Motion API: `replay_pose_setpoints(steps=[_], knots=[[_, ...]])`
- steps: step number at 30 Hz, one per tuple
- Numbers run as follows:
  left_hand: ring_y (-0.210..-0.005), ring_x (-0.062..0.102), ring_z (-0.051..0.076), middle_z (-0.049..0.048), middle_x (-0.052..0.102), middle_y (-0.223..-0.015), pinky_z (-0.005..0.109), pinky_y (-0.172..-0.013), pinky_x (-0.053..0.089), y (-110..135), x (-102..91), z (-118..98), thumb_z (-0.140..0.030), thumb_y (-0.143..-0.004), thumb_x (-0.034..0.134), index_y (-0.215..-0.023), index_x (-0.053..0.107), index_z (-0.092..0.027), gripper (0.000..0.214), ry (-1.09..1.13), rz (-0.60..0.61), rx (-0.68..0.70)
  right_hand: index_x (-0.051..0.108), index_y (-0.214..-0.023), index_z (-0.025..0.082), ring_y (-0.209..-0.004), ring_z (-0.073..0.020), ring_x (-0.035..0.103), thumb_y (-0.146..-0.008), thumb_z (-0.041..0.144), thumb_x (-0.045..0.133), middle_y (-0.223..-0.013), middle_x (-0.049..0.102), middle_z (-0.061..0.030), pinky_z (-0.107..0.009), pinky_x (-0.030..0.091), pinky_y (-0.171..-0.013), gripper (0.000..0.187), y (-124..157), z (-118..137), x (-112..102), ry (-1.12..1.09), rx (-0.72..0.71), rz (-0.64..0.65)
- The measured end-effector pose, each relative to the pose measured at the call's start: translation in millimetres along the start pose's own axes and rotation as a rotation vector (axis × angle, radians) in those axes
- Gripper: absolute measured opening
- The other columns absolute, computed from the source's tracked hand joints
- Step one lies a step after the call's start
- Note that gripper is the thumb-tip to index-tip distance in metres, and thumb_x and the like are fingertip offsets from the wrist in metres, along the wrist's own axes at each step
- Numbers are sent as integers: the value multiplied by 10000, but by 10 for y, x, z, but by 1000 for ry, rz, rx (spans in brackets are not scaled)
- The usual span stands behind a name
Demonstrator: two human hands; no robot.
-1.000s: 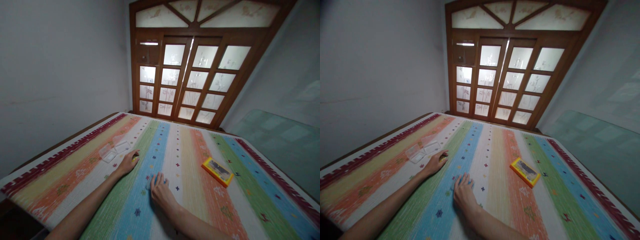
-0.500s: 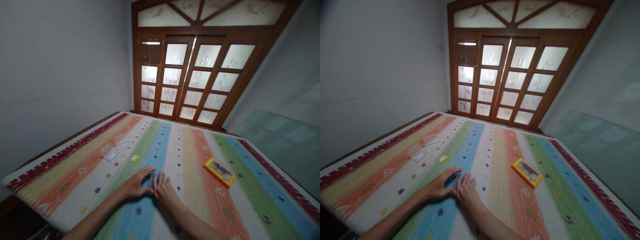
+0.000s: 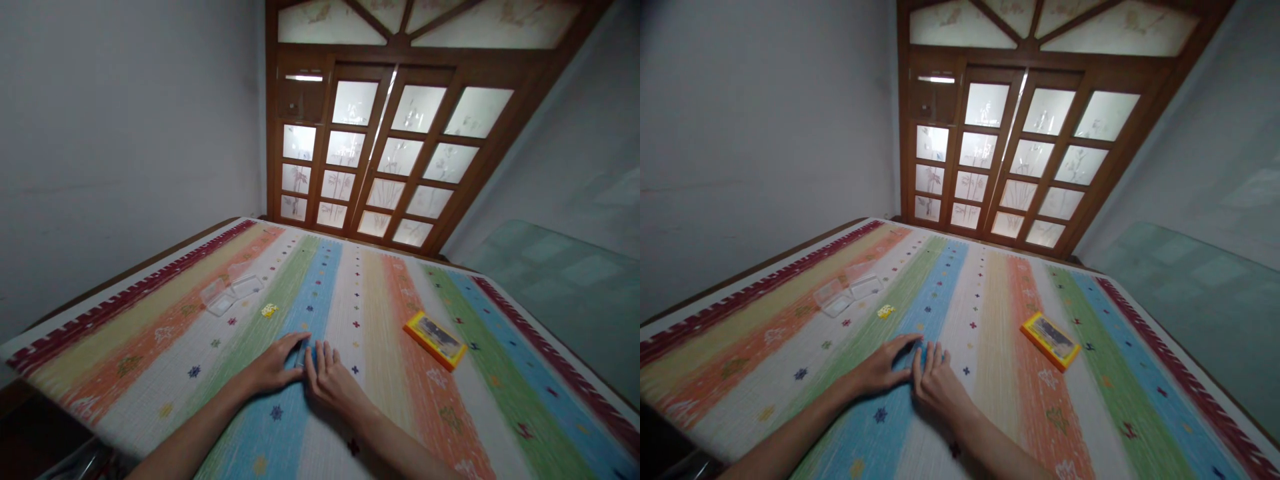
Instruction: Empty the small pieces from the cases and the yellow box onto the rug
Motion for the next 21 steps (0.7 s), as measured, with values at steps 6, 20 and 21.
replay_pose_setpoints(steps=[6,20,21], knots=[[-1346,506,271,129,552,-1444,474,-1174,367,11,30,-5,-197,-831,654,-1465,442,-225,669,-6,26,29,551,-1284,-86,-1004,-411,722,-913,116,496,-1163,625,-415,-499,632,-685,425,-36,2,-50,31,-134,72],[-1376,490,256,133,516,-1493,469,-1184,367,-21,19,18,-254,-910,573,-1488,414,-212,601,-13,-5,30,581,-1237,-79,-929,-381,747,-900,95,494,-1087,672,-385,-393,642,-590,389,-236,-34,-23,51,-154,197],[-1379,487,255,129,513,-1498,472,-1187,362,-27,19,27,-264,-914,576,-1488,415,-217,598,-6,-8,15,577,-1242,-71,-928,-369,749,-901,84,485,-1084,680,-373,-373,637,-587,386,-234,-80,-35,36,-164,210]])
Point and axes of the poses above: each hand's wrist, its own y-axis away from the middle knuckle, its own x-axis out of the palm, z = x × y, the point moved 10 cm from there along -y, towards the middle knuckle
